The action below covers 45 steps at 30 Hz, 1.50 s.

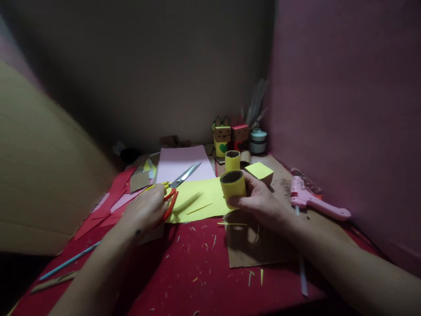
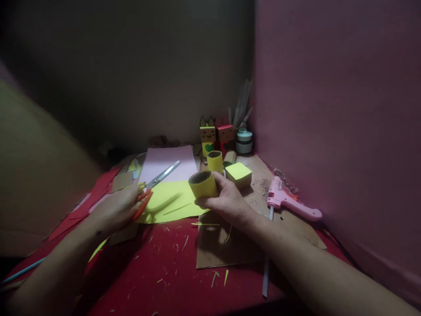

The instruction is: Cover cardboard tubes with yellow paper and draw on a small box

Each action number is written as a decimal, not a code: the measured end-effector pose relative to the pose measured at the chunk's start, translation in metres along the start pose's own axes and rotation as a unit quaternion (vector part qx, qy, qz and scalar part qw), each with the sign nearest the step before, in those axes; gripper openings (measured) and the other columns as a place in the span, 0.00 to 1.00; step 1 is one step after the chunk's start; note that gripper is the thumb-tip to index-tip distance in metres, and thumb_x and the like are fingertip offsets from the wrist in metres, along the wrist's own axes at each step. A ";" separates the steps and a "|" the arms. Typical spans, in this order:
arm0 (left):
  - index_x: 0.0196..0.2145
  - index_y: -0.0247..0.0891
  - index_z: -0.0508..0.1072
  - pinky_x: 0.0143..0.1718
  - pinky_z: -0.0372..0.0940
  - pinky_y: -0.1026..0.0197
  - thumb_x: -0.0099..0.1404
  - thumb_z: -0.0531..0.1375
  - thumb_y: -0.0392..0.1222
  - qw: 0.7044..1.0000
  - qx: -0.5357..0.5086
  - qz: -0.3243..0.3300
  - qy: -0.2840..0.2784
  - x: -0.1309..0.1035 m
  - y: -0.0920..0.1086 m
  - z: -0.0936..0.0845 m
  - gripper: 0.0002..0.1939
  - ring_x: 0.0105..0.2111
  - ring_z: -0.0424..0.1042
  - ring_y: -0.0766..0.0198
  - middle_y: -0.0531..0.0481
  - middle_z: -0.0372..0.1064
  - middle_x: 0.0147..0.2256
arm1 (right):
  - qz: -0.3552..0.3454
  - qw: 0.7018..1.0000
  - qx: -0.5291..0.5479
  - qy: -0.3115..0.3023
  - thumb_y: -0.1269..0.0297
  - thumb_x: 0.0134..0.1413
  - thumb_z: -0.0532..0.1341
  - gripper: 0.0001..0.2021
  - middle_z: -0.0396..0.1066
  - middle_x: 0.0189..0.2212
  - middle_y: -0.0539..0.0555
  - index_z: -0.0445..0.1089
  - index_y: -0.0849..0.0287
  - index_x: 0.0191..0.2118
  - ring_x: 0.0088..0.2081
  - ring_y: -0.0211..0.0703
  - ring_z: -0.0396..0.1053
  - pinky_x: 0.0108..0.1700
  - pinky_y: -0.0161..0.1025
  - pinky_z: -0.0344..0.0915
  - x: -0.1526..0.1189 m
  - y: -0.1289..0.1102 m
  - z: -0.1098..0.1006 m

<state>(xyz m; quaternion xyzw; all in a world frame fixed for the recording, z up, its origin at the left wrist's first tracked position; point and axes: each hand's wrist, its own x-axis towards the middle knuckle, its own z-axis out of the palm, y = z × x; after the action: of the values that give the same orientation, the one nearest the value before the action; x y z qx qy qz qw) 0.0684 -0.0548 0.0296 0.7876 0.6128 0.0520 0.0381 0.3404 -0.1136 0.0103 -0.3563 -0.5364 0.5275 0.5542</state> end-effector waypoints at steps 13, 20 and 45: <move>0.39 0.33 0.68 0.41 0.60 0.53 0.63 0.51 0.46 0.994 0.027 -0.006 0.106 0.008 0.002 -0.005 0.15 0.43 0.66 0.49 0.35 0.67 0.41 | 0.141 0.974 0.170 -0.042 0.65 0.43 0.65 0.16 0.70 0.30 0.57 0.67 0.61 0.41 0.30 0.47 0.69 0.28 0.42 0.69 0.004 -0.003 -0.005; 0.46 0.36 0.66 0.33 0.63 0.59 0.61 0.57 0.51 0.915 -0.392 0.080 0.055 -0.017 0.059 0.004 0.19 0.30 0.67 0.63 0.46 0.68 0.37 | 0.237 0.948 0.181 -0.112 0.61 0.48 0.62 0.19 0.73 0.27 0.57 0.63 0.62 0.46 0.24 0.43 0.71 0.22 0.36 0.66 0.004 -0.003 -0.008; 0.32 0.32 0.72 0.14 0.55 0.73 0.59 0.60 0.27 0.473 -0.866 -0.111 -0.117 -0.019 0.076 0.024 0.04 0.15 0.53 0.77 0.56 0.60 0.21 | 0.069 0.988 0.118 -0.072 0.71 0.42 0.65 0.26 0.67 0.43 0.55 0.66 0.56 0.51 0.37 0.40 0.68 0.39 0.40 0.68 -0.001 0.002 -0.004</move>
<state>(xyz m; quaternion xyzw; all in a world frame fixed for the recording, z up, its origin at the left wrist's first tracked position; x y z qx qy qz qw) 0.1404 -0.0919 0.0145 0.2777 0.3284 0.4591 0.7773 0.3440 -0.1136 0.0070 -0.2853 -0.4831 0.6484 0.5145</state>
